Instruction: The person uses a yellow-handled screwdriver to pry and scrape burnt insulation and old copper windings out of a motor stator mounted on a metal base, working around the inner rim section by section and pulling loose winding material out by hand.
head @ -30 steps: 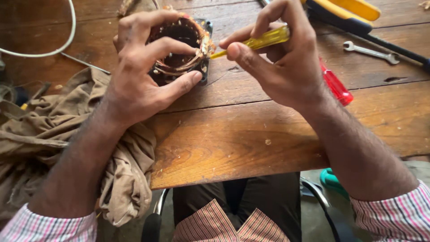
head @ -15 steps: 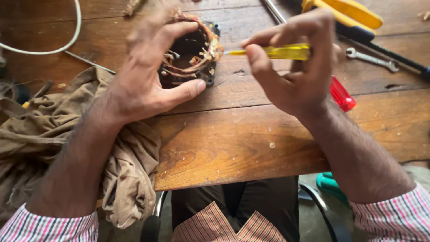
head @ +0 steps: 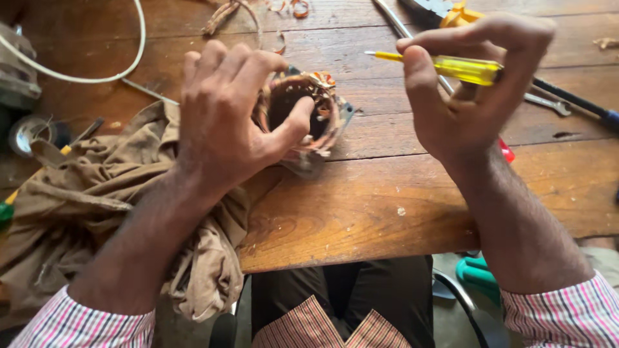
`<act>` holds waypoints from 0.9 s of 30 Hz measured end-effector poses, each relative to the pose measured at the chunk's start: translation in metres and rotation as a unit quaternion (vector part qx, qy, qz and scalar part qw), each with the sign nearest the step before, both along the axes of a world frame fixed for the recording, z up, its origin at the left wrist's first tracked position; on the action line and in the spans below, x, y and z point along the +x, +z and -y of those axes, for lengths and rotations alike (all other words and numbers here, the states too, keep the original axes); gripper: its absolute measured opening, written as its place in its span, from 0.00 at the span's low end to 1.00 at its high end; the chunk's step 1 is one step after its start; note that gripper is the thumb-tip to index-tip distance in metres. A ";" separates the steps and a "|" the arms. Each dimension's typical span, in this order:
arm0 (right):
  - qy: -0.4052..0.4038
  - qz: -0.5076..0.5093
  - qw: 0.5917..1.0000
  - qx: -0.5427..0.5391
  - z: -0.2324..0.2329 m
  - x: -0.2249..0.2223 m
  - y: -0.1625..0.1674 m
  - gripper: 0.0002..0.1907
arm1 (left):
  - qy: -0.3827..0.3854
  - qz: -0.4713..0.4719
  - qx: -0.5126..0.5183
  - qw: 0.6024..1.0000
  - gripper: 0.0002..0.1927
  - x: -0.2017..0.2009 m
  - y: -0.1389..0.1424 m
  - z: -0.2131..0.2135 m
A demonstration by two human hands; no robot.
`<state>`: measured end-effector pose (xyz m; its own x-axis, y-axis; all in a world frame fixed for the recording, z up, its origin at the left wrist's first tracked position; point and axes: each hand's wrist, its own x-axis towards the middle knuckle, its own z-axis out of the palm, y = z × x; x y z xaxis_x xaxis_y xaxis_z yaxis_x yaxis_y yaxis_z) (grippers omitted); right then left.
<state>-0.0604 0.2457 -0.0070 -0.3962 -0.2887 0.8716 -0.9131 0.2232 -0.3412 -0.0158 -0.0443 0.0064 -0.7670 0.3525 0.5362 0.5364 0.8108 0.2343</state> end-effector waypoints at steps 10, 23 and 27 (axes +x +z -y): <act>0.027 -0.049 0.998 0.009 0.024 0.022 0.005 0.25 | -0.113 0.045 0.138 0.983 0.13 0.001 -0.010 0.001; -0.060 0.016 0.998 0.034 0.031 0.039 0.005 0.26 | -0.106 0.090 0.172 0.975 0.14 0.002 0.008 -0.006; -0.054 0.013 0.998 0.043 0.032 0.038 0.005 0.25 | -0.086 0.091 0.154 0.980 0.12 0.003 0.009 -0.008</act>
<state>-0.0221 0.2136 -0.0025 -0.4512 -0.3173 0.8341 -0.8734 0.3488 -0.3398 -0.0132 -0.0363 0.0150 -0.8031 0.3272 0.4980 0.5855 0.5883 0.5577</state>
